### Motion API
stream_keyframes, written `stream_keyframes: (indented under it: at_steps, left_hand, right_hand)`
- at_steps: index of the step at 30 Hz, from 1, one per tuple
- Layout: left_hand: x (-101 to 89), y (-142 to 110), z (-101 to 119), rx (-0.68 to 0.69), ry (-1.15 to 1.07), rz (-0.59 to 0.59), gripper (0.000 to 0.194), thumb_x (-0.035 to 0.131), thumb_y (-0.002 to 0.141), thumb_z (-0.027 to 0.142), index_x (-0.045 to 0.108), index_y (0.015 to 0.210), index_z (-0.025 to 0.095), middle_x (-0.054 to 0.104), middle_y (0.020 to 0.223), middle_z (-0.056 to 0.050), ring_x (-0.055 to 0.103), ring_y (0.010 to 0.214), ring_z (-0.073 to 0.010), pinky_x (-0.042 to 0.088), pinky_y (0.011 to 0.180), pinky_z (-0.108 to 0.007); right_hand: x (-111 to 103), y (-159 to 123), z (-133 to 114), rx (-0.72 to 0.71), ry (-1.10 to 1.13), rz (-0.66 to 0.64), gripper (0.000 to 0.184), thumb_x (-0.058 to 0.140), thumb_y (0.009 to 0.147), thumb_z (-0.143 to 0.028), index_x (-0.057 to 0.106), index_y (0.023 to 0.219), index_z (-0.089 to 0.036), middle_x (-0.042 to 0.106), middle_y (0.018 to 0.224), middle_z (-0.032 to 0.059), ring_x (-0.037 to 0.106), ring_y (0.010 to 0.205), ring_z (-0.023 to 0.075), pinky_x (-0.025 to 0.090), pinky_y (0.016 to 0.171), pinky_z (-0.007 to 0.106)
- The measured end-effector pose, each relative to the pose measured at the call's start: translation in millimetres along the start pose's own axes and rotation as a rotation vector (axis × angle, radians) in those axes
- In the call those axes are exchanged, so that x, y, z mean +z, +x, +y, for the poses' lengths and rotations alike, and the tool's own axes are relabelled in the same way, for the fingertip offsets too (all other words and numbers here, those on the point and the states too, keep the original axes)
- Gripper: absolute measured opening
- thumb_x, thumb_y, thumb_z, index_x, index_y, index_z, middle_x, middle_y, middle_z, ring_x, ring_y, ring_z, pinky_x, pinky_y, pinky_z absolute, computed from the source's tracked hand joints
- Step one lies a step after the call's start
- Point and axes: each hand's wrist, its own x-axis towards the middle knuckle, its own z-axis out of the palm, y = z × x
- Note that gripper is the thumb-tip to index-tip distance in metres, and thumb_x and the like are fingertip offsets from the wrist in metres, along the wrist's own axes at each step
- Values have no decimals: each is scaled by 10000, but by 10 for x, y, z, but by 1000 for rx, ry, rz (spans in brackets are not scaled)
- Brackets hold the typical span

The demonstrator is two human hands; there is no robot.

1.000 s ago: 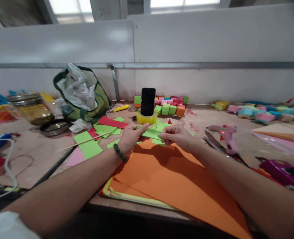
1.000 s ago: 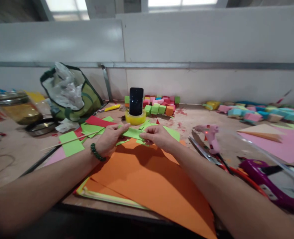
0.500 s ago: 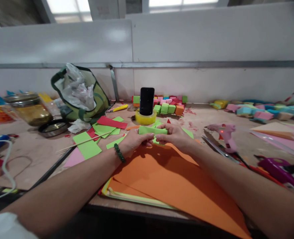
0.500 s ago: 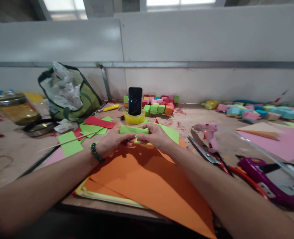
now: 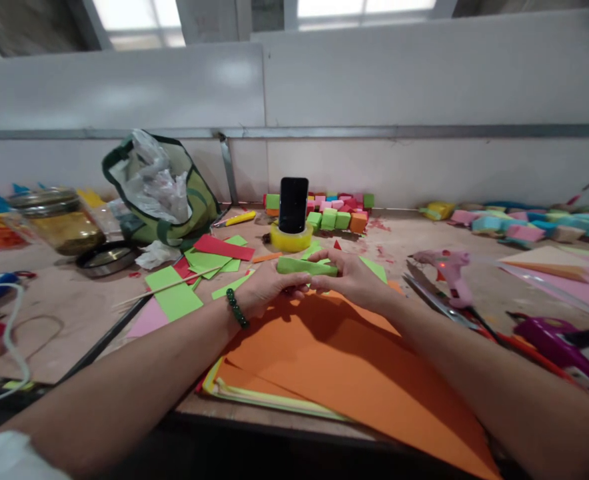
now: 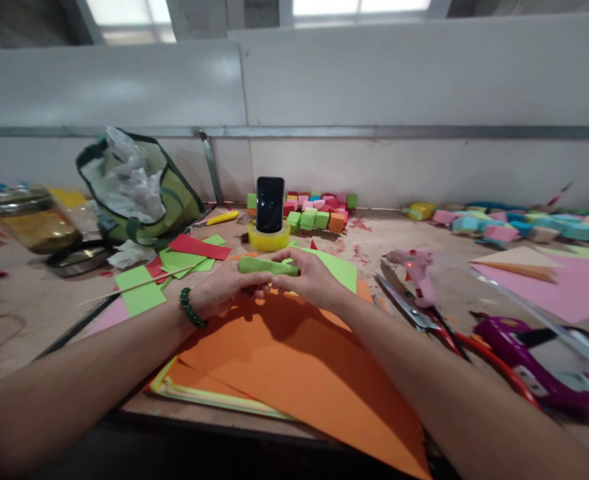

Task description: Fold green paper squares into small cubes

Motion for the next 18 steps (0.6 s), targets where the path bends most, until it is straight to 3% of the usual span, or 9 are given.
stream_keyframes:
  at_steps: [10,13,16,18]
  left_hand:
    - [-142,60,63,-74,19,13,271,793,637,319,634,692,106,605,637,-14,521,516,-60,410,505,-184]
    - [-164,41,89,-79,51,-15,314,762,672,393,673,805,123,631,745,-34,561,589,-91,423,536,-204]
    - [-124,21,71,35,143,-40,364,694,734,453,701,936,151,640,835,-48,569,686,-123,425,581,-220]
    - [-75,16,34,180,226,-36,340,661,754,457,715,823,129,625,773,-48,539,690,-130,409,596,-224]
  right_hand:
    - [-295,27,-110,74,31,-57,407,783,638,-318,563,942,-160,671,652,3,652,602,139,534,587,262]
    - [-357,32,-105,81,16,-82,397,777,646,-313,561,948,-171,673,661,2,664,636,153,535,595,266]
    - [-295,5,-121,93,-59,-140,309,755,659,-303,578,875,-170,678,658,8,653,620,152,522,596,270]
    - [-204,-21,-116,78,-132,-185,218,721,685,-294,595,810,-167,674,654,7,638,615,144,494,581,254]
